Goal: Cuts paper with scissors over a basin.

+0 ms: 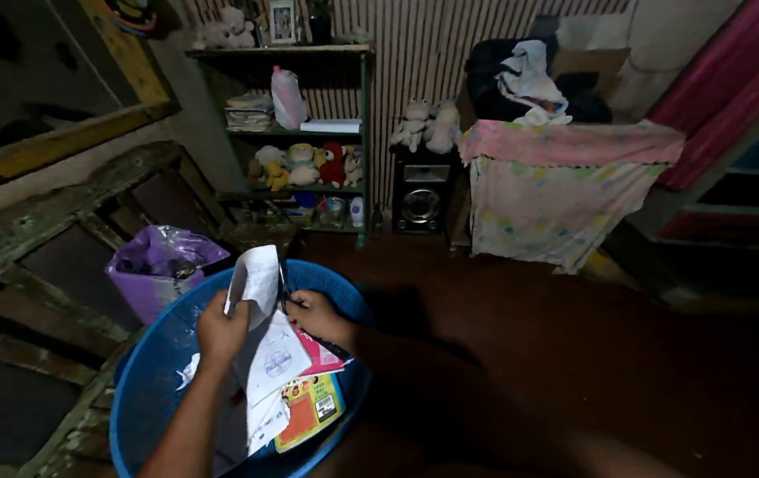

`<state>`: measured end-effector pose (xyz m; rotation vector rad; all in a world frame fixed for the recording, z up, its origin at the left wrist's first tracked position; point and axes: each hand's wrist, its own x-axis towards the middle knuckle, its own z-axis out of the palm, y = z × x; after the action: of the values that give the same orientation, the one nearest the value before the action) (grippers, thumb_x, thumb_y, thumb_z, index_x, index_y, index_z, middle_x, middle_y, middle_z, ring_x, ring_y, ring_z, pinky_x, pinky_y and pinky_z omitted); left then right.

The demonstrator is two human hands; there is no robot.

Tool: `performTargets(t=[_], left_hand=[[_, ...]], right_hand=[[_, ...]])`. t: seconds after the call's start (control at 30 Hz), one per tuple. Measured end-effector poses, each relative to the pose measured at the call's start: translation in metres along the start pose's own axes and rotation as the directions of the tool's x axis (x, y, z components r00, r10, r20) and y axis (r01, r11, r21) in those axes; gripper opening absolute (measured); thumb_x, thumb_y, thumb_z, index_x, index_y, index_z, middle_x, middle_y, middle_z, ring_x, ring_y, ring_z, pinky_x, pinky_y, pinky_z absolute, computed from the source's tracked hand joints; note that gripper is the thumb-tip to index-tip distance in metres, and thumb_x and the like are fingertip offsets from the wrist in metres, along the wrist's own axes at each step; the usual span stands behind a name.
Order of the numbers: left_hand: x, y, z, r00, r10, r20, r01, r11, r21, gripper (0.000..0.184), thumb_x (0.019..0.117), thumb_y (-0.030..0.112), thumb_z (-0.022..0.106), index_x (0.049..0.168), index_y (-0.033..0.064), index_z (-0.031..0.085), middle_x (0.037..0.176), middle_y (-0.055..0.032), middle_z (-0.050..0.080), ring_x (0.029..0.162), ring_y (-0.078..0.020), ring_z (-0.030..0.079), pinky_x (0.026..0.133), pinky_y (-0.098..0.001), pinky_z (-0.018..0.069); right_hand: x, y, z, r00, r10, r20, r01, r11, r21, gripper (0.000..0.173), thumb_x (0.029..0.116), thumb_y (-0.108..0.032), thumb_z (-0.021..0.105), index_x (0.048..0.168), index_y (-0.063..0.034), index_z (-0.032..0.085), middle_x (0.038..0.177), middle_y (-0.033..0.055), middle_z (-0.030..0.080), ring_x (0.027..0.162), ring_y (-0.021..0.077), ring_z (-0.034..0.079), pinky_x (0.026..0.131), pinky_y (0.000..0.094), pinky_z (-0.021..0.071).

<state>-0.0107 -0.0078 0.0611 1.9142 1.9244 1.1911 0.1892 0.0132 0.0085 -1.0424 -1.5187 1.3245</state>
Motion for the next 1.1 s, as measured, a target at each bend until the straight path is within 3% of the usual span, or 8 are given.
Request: performTargets(t=[0.17,0.27,0.4,0.63,0.73,1.1], left_hand=[[0.003,-0.002,-0.005,0.999,-0.027,-0.033,0.025,0.997,-0.071,0.027,0.0984,0.019,0.059,0.117,0.0000,0.067,0.104,-0.0193,0.070,0.097,-0.0304,0.069,0.088,-0.0567,0.0541],[0.004,-0.003,-0.004,0.997,-0.060,-0.045,0.049,0.975,-0.218,0.031,0.0992,0.018,0.057,0.121,-0.0015,0.066,0.106,-0.0179,0.070,0.095,-0.0243,0.070,0.088,-0.0504,0.0567],[0.003,0.003,-0.002,0.975,-0.222,-0.004,0.198,0.876,-0.440,0.024,0.0982,0.017,0.058,0.115,0.0002,0.065,0.089,-0.0069,0.069,0.074,-0.0129,0.068,0.069,-0.0364,0.0604],[0.004,0.000,0.000,0.966,-0.254,0.035,0.242,0.856,-0.457,0.022,0.0980,0.021,0.059,0.108,0.0016,0.064,0.076,-0.0032,0.063,0.060,-0.0114,0.060,0.058,-0.0333,0.0553],[0.003,-0.002,0.001,0.969,-0.244,0.044,0.240,0.879,-0.413,0.025,0.0989,0.022,0.060,0.110,0.0008,0.065,0.083,-0.0051,0.065,0.068,-0.0119,0.063,0.065,-0.0357,0.0566],[0.002,-0.002,0.006,0.976,-0.210,0.052,0.213,0.900,-0.379,0.024,0.0961,0.021,0.063,0.109,0.0011,0.068,0.088,-0.0078,0.069,0.075,-0.0140,0.067,0.071,-0.0387,0.0584]], right_hand=[[0.002,0.001,-0.001,1.000,0.007,-0.020,-0.007,1.000,0.028,0.038,0.1044,-0.032,0.059,0.123,0.0010,0.063,0.107,0.0172,0.069,0.089,0.0232,0.071,0.078,0.0409,0.0609],[0.004,0.003,-0.001,0.999,-0.008,-0.035,0.009,0.999,0.037,0.037,0.1037,-0.032,0.059,0.121,0.0008,0.062,0.104,0.0166,0.069,0.085,0.0222,0.070,0.075,0.0392,0.0610],[0.003,0.001,-0.002,0.999,-0.008,-0.049,0.010,0.999,0.051,0.037,0.1025,-0.030,0.062,0.120,0.0023,0.061,0.103,0.0172,0.069,0.083,0.0222,0.070,0.074,0.0391,0.0609],[0.001,-0.002,-0.002,0.997,-0.025,-0.076,0.031,0.997,0.077,0.037,0.1012,-0.028,0.064,0.121,0.0028,0.061,0.104,0.0179,0.069,0.085,0.0225,0.070,0.074,0.0393,0.0607],[0.002,0.001,-0.002,0.994,-0.068,-0.092,0.073,0.995,0.060,0.035,0.1019,-0.025,0.062,0.120,0.0040,0.062,0.103,0.0183,0.068,0.084,0.0228,0.070,0.073,0.0402,0.0607],[0.000,-0.003,-0.003,0.995,-0.058,-0.078,0.066,0.993,0.097,0.036,0.1038,-0.030,0.059,0.119,0.0034,0.058,0.101,0.0171,0.066,0.079,0.0205,0.068,0.069,0.0365,0.0594]])
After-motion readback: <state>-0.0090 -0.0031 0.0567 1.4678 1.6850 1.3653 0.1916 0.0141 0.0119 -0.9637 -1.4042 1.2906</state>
